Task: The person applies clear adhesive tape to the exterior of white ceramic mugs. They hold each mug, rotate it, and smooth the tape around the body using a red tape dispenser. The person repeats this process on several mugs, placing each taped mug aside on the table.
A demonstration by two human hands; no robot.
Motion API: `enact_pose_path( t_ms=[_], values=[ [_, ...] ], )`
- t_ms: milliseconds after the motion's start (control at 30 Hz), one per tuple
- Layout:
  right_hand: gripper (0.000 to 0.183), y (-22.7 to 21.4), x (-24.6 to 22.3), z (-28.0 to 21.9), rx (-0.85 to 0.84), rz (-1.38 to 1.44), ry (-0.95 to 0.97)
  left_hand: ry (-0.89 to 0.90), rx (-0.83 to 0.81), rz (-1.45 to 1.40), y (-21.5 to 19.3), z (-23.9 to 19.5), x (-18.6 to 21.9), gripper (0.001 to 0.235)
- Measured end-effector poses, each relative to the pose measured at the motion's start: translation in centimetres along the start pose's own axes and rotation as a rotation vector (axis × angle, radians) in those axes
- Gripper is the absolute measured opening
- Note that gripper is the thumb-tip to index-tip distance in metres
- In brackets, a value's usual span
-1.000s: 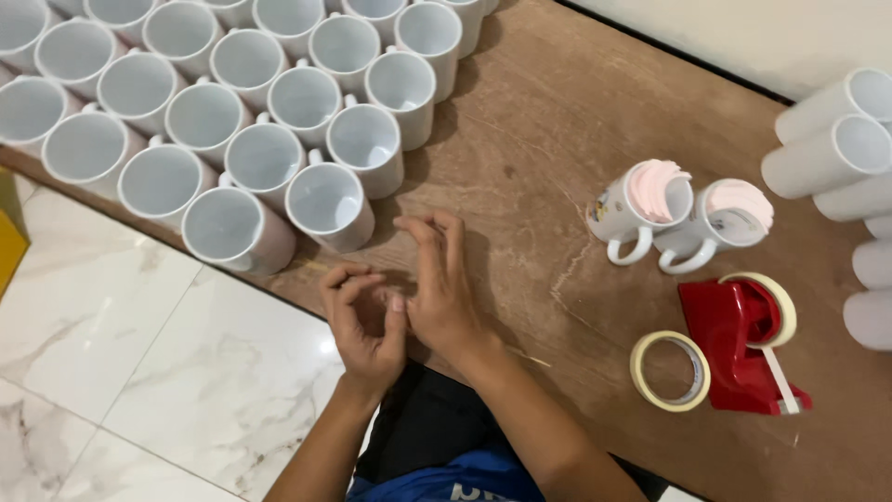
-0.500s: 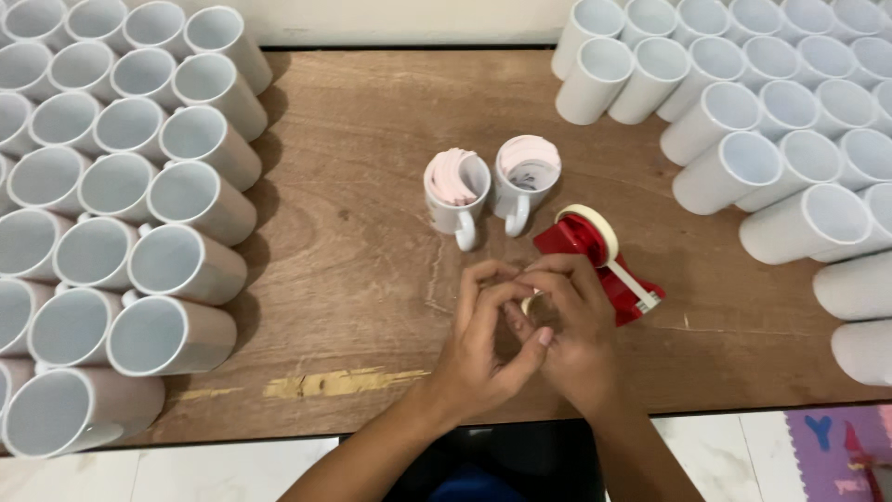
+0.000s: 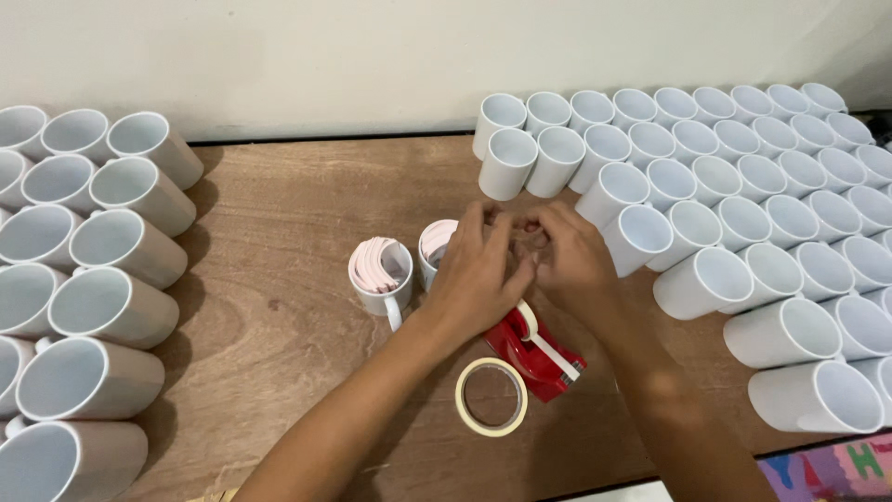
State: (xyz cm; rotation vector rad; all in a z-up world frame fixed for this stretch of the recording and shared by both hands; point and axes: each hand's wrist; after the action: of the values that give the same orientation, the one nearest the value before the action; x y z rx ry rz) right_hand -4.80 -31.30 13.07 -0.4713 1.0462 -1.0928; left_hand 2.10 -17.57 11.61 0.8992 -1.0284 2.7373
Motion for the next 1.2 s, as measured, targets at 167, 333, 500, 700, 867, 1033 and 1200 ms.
enact_pose_path(
  t_ms=[167,333,500,700,867,1033,1200],
  values=[
    [0.052,0.3,3.0,4.9,-0.242,-0.162,0.222,-0.083,-0.169,0.187,0.1,3.2,-0.8,0.036],
    [0.067,1.9,6.3,7.6,-0.316,-0.248,0.233,-0.084,-0.247,0.221,0.5,4.1,-0.7,0.043],
    [0.039,5.6,11.6,8.9,-0.435,-0.324,0.047,0.051,-0.145,0.203,1.1,3.3,-1.5,0.041],
    [0.016,5.2,11.2,8.0,-0.306,-0.304,-0.004,0.196,0.075,0.131,-0.5,1.4,-0.7,0.029],
    [0.005,-0.4,6.1,4.6,-0.104,-0.018,0.024,0.268,0.196,-0.107,-6.7,-1.5,1.5,0.014],
    [0.017,-3.7,0.1,-4.3,0.137,0.362,0.152,0.137,0.345,-0.263,-9.1,-5.4,1.6,0.017],
    [0.055,5.8,-3.2,-17.4,0.524,1.594,0.379,-0.088,-0.114,-0.974,-8.9,-9.3,3.7,0.081]
  ],
)
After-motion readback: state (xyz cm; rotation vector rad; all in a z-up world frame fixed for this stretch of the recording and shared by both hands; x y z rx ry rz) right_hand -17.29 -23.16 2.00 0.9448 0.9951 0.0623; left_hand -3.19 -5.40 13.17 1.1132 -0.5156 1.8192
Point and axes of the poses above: each hand's wrist, its own z-axis towards the middle knuckle, its own y-axis out of the palm, x = y × z, and after that the axes turned 3 degrees about z, right-handed
